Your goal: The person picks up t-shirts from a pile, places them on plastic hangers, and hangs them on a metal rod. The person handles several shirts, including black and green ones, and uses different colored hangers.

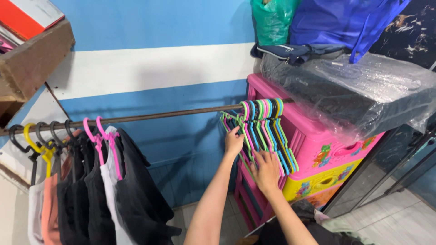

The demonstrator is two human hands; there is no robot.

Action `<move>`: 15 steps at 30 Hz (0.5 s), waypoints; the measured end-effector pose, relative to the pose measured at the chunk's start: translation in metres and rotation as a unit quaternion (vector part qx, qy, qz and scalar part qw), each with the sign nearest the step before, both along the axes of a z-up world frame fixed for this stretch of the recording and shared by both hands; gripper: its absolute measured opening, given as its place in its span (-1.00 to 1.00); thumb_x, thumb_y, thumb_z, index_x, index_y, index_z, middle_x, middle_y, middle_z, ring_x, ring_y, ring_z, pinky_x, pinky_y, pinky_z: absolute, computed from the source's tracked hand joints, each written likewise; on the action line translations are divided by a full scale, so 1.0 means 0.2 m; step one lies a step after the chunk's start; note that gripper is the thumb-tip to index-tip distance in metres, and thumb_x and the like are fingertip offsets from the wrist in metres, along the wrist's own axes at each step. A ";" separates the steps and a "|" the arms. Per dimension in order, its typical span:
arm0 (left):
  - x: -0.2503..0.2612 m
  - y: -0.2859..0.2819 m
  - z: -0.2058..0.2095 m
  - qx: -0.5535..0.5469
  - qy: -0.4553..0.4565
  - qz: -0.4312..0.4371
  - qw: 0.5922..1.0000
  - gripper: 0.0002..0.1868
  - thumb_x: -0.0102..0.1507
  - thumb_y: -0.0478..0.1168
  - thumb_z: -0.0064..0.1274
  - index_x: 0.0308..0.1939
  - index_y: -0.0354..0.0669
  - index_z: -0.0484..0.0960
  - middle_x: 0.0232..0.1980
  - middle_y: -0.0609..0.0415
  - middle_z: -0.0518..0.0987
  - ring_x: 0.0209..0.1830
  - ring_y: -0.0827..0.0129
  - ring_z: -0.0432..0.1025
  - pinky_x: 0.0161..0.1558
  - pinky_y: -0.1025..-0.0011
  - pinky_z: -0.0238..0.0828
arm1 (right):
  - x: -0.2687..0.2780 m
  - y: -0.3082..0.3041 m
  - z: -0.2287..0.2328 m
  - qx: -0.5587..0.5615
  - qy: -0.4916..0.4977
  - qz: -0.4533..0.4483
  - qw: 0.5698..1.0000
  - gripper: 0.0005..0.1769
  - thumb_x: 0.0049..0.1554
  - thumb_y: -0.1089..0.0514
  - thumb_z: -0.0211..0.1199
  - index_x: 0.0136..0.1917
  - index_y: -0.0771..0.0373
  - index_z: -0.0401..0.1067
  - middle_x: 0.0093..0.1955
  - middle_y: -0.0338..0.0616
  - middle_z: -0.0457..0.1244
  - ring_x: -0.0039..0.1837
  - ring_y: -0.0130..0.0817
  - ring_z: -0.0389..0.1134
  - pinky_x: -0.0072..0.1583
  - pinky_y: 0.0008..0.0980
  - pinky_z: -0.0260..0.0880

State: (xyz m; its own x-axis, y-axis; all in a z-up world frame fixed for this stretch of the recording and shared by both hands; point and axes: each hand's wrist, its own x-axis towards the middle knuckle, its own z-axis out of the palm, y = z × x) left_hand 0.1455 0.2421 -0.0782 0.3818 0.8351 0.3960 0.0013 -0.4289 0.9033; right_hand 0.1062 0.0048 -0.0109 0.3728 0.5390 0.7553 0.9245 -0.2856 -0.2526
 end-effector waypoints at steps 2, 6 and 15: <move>0.07 0.04 -0.04 -0.026 0.011 -0.009 1.000 -0.48 0.17 -0.19 0.18 0.22 -0.19 0.58 0.02 -0.16 0.65 -0.09 0.17 0.59 0.02 0.25 0.51 | 0.02 0.03 -0.04 -0.028 0.012 -0.020 0.999 -0.40 -0.06 0.12 0.41 0.28 0.09 0.49 0.16 -0.14 0.26 0.25 -0.08 0.22 0.29 -0.05 0.21; 0.14 0.05 -0.04 -0.072 0.017 -0.015 0.997 -0.58 0.22 -0.21 0.08 0.16 -0.19 0.63 -0.08 -0.16 0.69 -0.08 0.15 0.58 0.00 0.26 0.46 | 0.05 0.07 -0.10 -0.071 0.030 -0.048 0.996 -0.40 -0.07 0.10 0.42 0.28 0.06 0.49 0.15 -0.19 0.24 0.24 -0.13 0.21 0.20 -0.11 0.22; 0.16 0.01 0.00 -0.183 -0.023 -0.031 0.982 -0.75 0.25 -0.25 0.04 -0.03 -0.13 0.72 -0.25 0.01 0.73 -0.28 0.42 0.55 -0.16 0.37 0.43 | 0.10 0.12 -0.17 -0.075 0.038 -0.049 0.995 -0.51 -0.06 0.14 0.40 0.19 0.05 0.55 0.13 -0.23 0.24 0.21 -0.17 0.21 0.15 -0.13 0.23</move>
